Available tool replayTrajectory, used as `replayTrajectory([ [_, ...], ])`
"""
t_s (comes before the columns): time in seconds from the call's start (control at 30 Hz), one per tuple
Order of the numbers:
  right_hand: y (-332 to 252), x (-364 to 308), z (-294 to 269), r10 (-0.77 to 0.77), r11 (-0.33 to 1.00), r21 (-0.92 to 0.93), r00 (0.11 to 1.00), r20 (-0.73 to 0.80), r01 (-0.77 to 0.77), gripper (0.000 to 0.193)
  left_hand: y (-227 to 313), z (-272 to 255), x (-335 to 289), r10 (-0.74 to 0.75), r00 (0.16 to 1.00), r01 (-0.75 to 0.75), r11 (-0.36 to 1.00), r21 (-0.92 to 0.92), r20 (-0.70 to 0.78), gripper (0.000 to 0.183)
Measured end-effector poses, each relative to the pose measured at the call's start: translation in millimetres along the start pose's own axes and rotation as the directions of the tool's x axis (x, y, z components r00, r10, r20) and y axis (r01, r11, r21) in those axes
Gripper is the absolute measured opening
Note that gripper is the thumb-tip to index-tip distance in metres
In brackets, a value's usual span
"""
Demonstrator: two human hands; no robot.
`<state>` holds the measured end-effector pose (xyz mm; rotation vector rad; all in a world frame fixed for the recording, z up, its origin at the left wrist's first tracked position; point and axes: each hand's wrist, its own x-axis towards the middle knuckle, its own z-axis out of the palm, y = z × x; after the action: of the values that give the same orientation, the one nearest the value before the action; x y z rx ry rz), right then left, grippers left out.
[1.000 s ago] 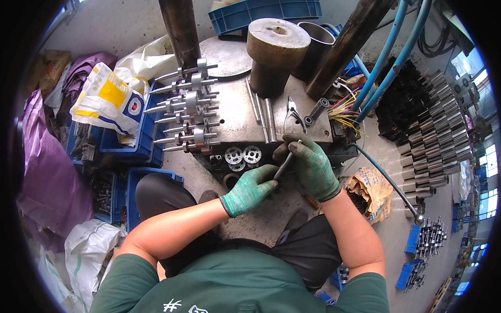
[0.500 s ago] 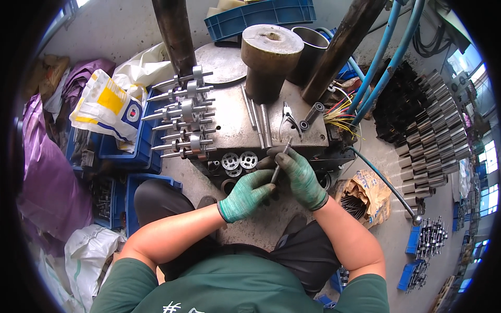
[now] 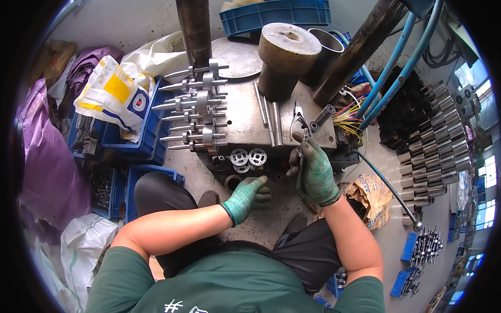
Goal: The person assembles mechanical shaft assemblies by placing bearings and circular metal discs onto metal rods and pressing them into place using a manual press machine.
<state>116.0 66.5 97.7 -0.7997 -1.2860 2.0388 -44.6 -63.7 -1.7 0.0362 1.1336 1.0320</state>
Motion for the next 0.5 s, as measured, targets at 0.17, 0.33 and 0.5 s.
replayTrajectory([
  [0.17,6.2,1.1,5.1,-0.342,0.382,-0.853,0.912,0.227,0.356,0.044,13.6,-24.4,21.2,0.212,0.93,-0.248,0.965,-0.085,-0.3,0.065],
  [0.33,-20.9,17.3,63.0,-0.095,-0.201,-0.925,0.933,0.347,0.324,0.022,18.5,-37.2,57.2,0.239,0.934,-0.295,0.935,-0.196,-0.267,0.056],
  [0.5,-6.4,46.2,93.8,0.208,-0.605,-0.688,0.913,0.352,0.402,0.015,10.5,-44.1,94.8,0.352,0.899,-0.367,0.93,-0.011,-0.263,0.051],
])
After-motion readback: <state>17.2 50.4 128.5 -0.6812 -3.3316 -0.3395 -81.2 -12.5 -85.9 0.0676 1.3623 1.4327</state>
